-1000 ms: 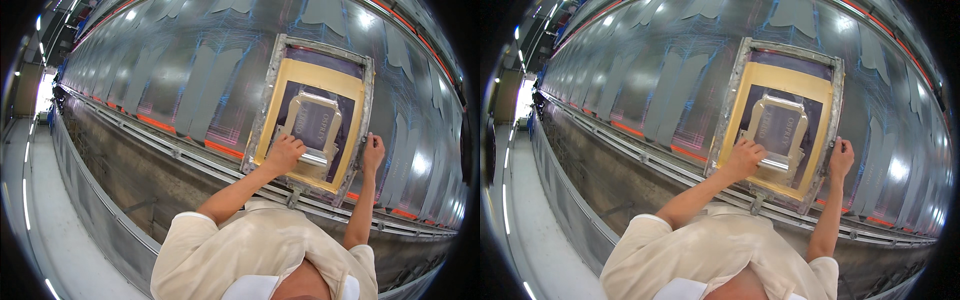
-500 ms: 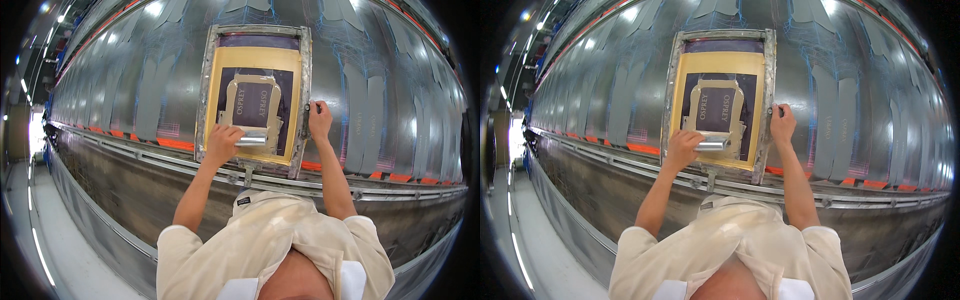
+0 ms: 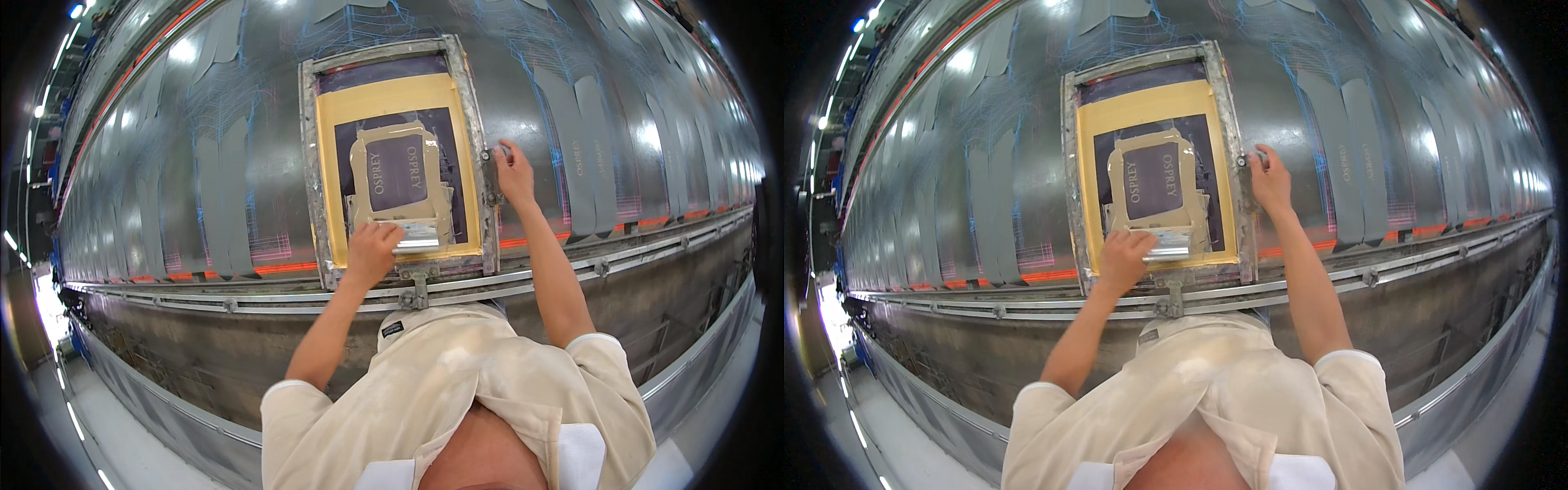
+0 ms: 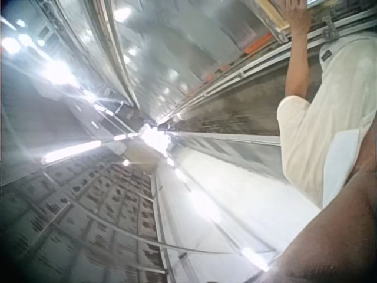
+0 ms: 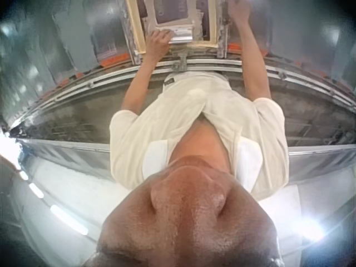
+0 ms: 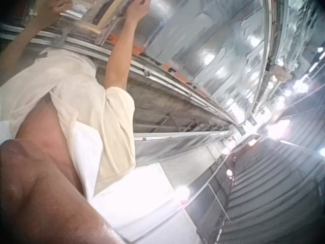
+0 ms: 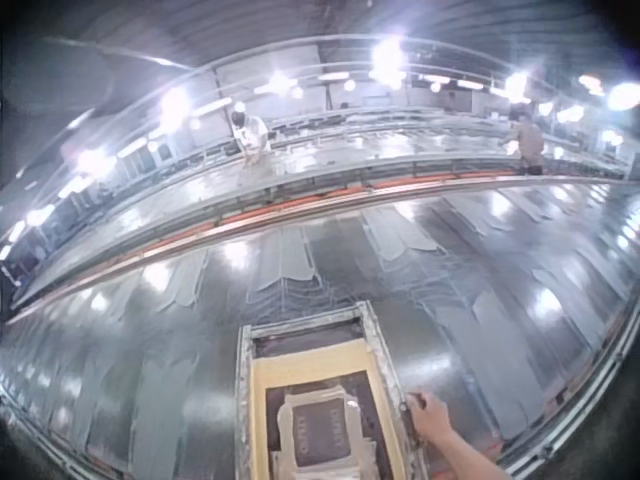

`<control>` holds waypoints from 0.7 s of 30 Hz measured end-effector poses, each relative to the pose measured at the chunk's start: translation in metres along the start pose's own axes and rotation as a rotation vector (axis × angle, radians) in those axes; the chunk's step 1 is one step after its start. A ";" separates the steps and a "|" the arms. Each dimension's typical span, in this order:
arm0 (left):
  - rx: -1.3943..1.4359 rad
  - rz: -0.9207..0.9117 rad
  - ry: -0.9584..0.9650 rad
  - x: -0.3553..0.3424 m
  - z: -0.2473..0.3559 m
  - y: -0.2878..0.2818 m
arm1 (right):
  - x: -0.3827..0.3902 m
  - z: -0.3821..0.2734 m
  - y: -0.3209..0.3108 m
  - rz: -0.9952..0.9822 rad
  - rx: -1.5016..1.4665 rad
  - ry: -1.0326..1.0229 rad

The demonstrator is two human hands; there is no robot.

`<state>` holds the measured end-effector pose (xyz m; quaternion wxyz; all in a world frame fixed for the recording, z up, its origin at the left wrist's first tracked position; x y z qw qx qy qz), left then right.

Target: The person performs screen printing by repeatedly pulling a squeegee across a screen frame to transfer ink onto a fabric panel below. The person lifts the screen to reveal the printed logo, then repositions the screen and repeats the process multiple times.

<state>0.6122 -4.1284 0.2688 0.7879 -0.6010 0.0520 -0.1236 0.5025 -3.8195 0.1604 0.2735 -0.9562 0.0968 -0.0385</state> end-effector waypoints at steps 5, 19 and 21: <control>0.063 -0.106 0.026 -0.090 -0.030 -0.024 | 0.056 0.021 -0.078 0.180 -0.038 -0.012; -0.006 0.044 0.015 -0.134 -0.043 -0.017 | 0.281 0.125 -0.238 0.479 0.109 0.326; 0.021 0.064 0.006 -0.092 -0.036 -0.006 | 0.283 0.129 -0.248 0.458 0.130 0.351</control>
Point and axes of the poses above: each hand's wrist, its own x-axis away from the middle knuckle, its own y-axis out of the palm, z = x × y, the point moved 9 cm from there along -x, towards the middle knuckle, and after that the axes turned 14 degrees about -y, right-handed, at the moved point
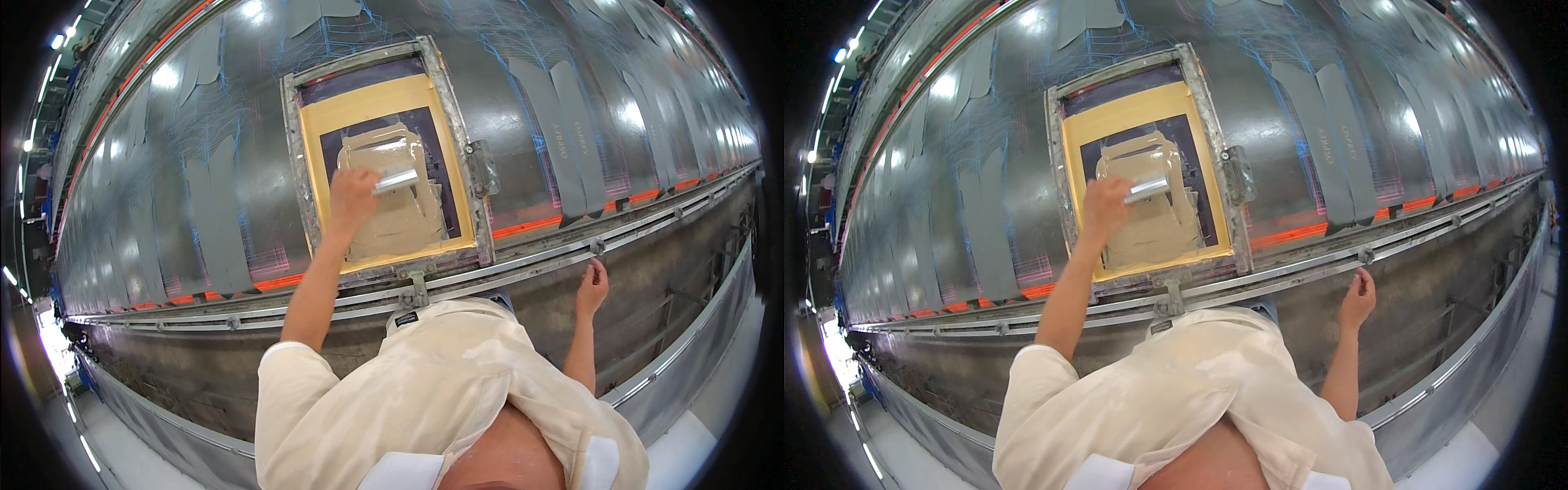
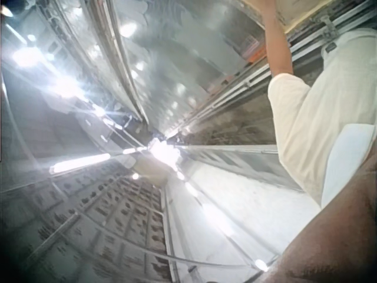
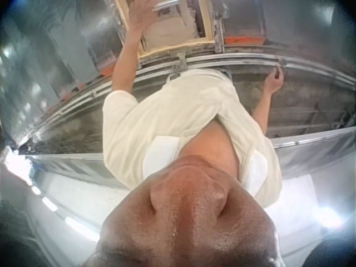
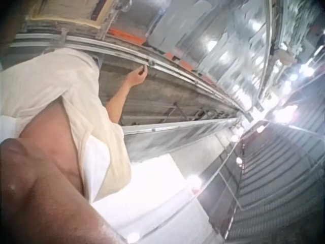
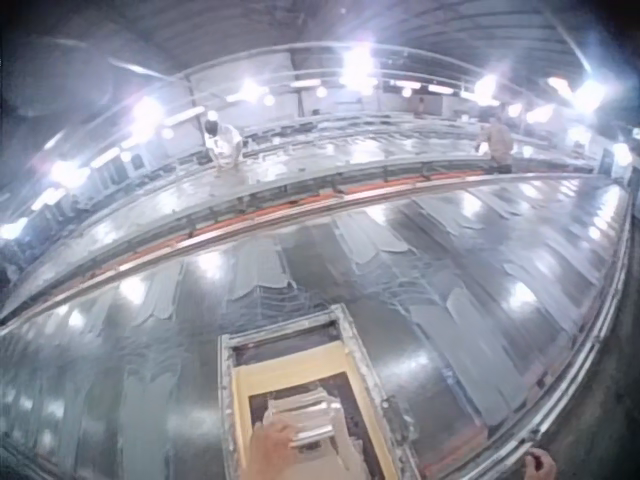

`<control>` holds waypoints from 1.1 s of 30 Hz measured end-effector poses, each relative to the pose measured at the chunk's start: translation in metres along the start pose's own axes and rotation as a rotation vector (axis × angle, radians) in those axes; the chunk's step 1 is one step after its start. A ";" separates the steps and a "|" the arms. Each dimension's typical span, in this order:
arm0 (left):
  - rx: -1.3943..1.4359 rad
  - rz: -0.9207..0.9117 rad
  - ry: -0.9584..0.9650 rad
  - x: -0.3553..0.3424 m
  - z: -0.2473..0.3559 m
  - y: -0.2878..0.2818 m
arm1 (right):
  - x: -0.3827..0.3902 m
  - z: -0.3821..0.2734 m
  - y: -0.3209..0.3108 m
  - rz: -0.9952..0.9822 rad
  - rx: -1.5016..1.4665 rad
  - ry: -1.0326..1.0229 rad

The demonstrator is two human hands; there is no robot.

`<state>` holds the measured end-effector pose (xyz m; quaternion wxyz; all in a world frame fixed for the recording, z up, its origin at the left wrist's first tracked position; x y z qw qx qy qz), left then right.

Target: The person performs screen printing by repeatedly pulling a squeegee across a screen frame to transfer ink onto a fabric panel below. The person lifts the screen to reveal the printed logo, then repositions the screen and repeats the process multiple times.

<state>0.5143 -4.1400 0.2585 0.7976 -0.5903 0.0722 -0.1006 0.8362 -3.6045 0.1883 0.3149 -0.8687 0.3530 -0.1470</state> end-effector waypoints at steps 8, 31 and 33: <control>-0.036 0.037 -0.079 0.088 0.053 -0.008 | -0.094 0.051 -0.042 0.095 0.154 -0.232; -0.285 -0.378 -0.403 0.051 0.046 0.072 | -0.200 0.088 0.013 -0.073 0.076 -1.012; -0.306 -0.409 -0.423 0.046 0.048 0.072 | -0.201 0.091 0.014 -0.094 0.102 -1.005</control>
Point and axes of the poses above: each hand's wrist, its own x-axis away from the middle knuckle, its own y-axis out of the palm, z = x × y, the point moved 9 cm from there along -x, towards the middle knuckle, and after that the axes turned 14 degrees about -y, right-handed, at the moved point
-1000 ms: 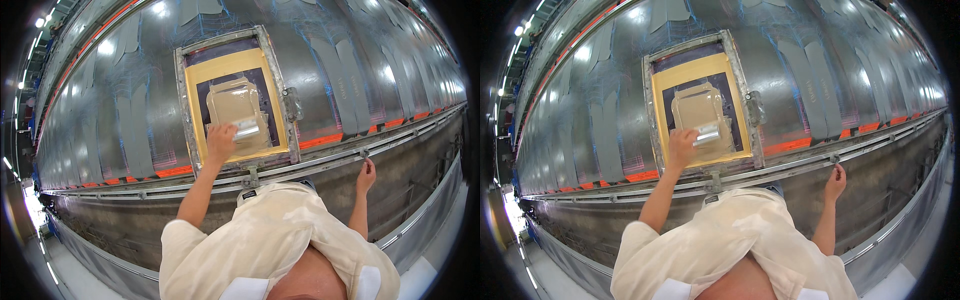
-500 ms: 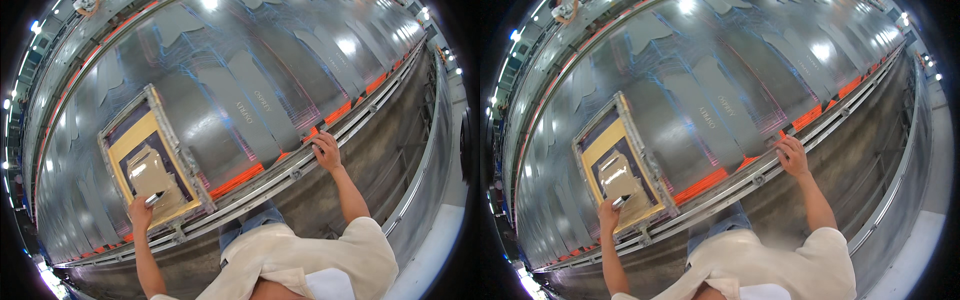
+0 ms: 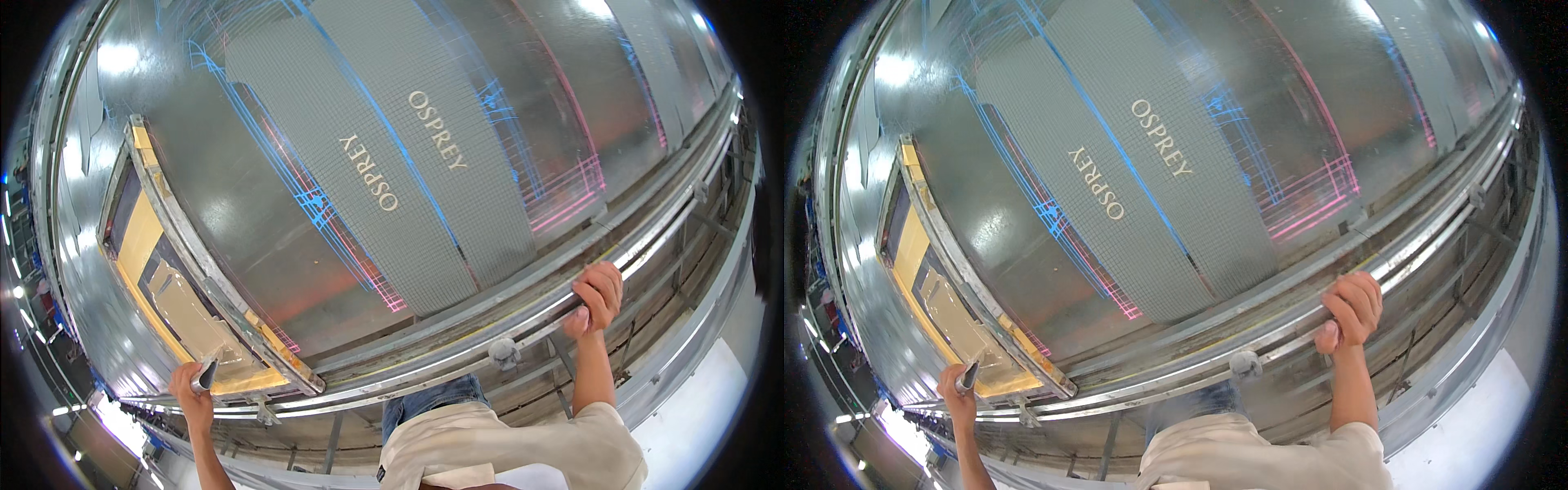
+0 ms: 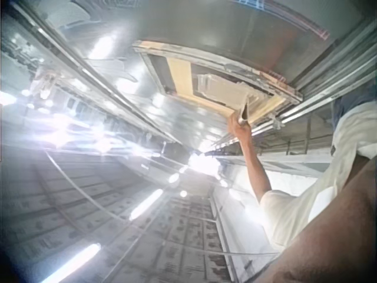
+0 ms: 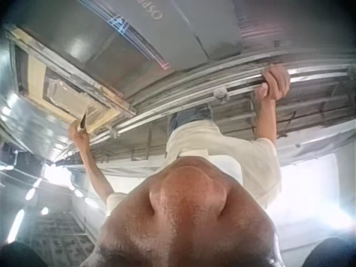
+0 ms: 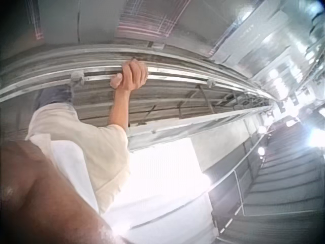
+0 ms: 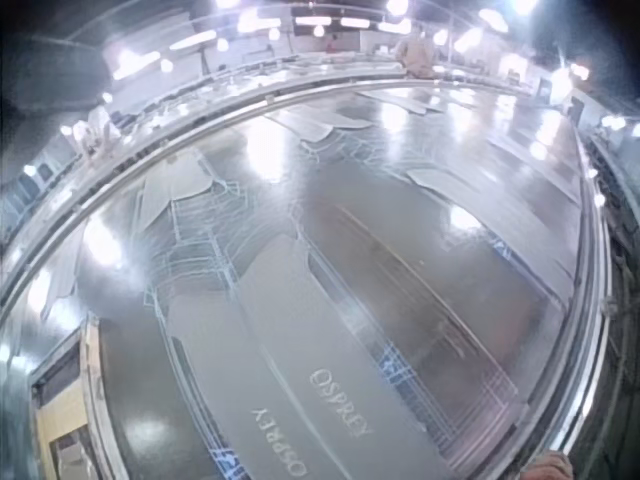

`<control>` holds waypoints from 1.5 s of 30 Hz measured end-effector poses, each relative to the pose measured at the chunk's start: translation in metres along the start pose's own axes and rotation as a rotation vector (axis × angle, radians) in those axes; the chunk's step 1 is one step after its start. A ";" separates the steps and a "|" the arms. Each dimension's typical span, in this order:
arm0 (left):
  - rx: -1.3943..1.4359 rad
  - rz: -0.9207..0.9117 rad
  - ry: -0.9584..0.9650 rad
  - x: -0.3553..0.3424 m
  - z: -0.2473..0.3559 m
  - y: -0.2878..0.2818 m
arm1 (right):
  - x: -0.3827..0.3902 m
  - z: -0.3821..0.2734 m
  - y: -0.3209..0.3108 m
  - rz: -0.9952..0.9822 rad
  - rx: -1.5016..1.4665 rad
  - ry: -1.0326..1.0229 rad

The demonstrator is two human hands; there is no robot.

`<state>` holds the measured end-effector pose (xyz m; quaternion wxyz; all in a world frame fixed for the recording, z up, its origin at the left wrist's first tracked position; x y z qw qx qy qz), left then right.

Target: The person performs screen printing by repeatedly pulling a squeegee across a screen frame to transfer ink onto a fabric panel below. The person lifts the screen to reveal the printed logo, then repositions the screen and repeats the process multiple times.

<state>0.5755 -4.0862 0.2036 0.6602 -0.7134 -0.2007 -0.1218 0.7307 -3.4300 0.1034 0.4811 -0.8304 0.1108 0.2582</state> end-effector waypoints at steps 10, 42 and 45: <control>-0.005 -0.050 -0.020 -0.014 0.000 -0.001 | 0.006 0.001 0.010 -0.106 -0.005 0.039; -0.016 -0.001 0.019 -0.015 0.014 -0.001 | 0.009 0.004 0.013 -0.167 0.021 0.058; -0.028 0.009 0.035 -0.015 0.012 -0.001 | 0.009 0.004 0.013 -0.159 0.025 0.061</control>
Point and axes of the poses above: each hand's wrist, its own x-axis away from the middle knuckle, its own y-axis out of the palm, z = x × y, the point moved 9 cm from there along -x, towards the middle knuckle, and after that the axes turned 14 degrees about -y, right-handed, at the moved point
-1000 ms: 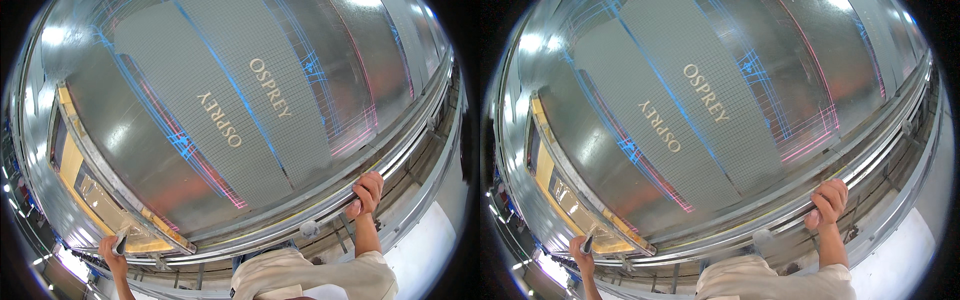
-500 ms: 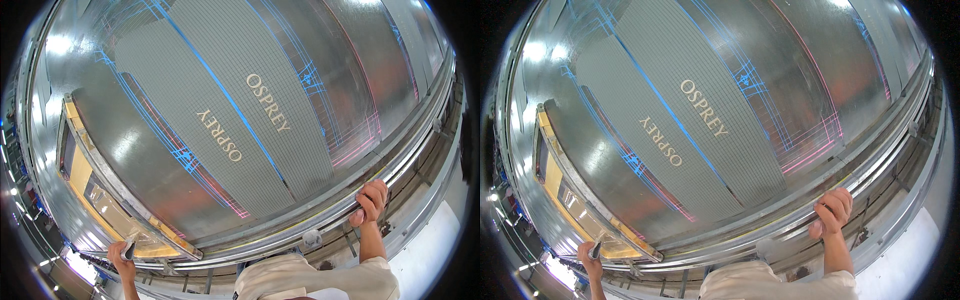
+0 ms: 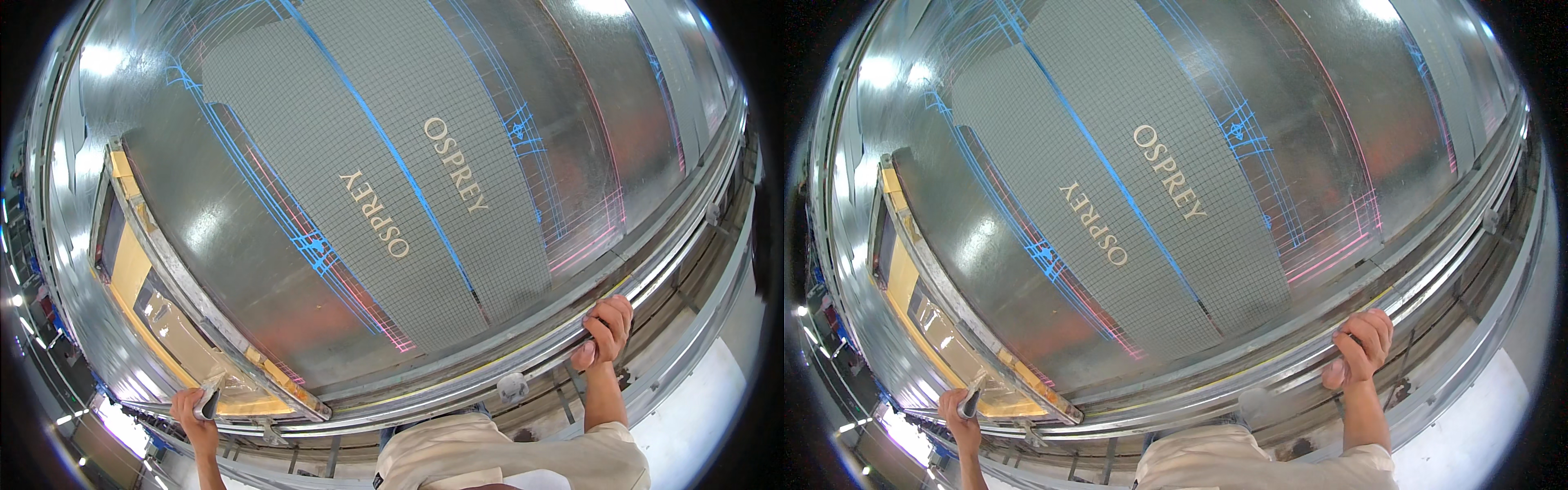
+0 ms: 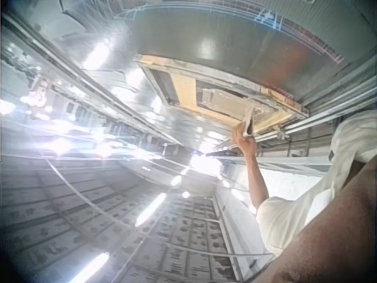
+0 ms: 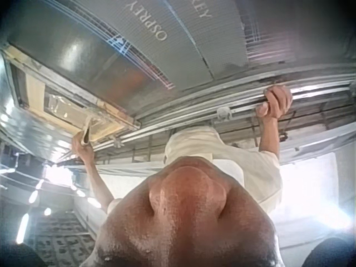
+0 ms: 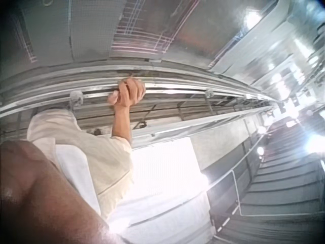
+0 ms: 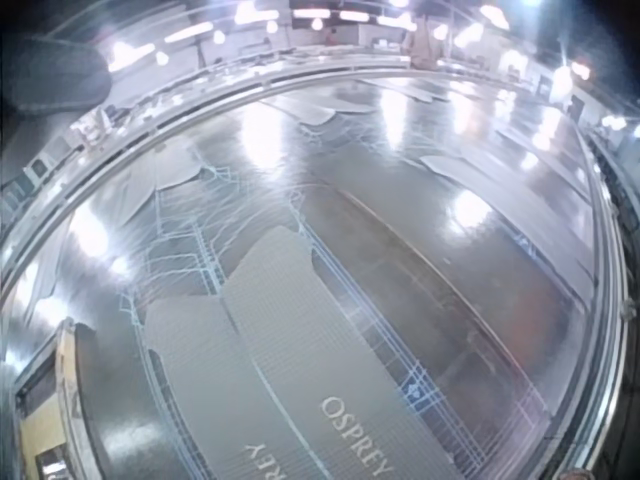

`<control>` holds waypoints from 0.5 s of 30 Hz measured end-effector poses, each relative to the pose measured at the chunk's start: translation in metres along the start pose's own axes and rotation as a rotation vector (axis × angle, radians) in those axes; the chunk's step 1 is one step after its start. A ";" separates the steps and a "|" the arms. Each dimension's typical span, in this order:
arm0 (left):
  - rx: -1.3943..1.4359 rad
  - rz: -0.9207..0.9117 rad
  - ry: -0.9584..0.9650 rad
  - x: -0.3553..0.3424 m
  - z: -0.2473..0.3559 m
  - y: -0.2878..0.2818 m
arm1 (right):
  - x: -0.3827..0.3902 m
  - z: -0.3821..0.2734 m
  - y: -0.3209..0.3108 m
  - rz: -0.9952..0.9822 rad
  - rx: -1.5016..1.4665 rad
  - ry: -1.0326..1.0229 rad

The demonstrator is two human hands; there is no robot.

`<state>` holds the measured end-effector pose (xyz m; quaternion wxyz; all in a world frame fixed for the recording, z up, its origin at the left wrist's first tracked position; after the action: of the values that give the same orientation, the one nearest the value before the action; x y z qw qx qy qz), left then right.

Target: The person performs screen printing by repeatedly pulling a squeegee across a screen frame to transfer ink onto a fabric panel below. The person lifts the screen to reveal the printed logo, then repositions the screen and repeats the process multiple times.

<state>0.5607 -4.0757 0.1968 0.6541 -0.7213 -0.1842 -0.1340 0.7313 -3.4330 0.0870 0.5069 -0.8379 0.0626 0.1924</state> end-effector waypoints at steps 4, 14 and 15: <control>0.014 -0.001 0.011 0.000 -0.005 0.002 | 0.000 0.000 0.001 0.003 0.001 0.004; -0.007 0.009 0.025 0.002 -0.007 0.004 | -0.001 -0.001 0.002 -0.019 0.007 -0.007; -0.009 0.017 0.034 0.001 -0.006 0.003 | 0.002 -0.001 0.001 -0.013 0.003 -0.006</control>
<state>0.5638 -4.0817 0.1950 0.6549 -0.7235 -0.1664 -0.1414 0.7327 -3.4340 0.0860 0.5098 -0.8369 0.0558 0.1916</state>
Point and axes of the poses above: each hand's wrist, its own x-axis away from the middle knuckle, its own y-axis out of the palm, z = x × y, the point moved 9 cm from there along -x, towards the middle knuckle, and after that the axes turned 14 degrees about -y, right-handed, at the moved point
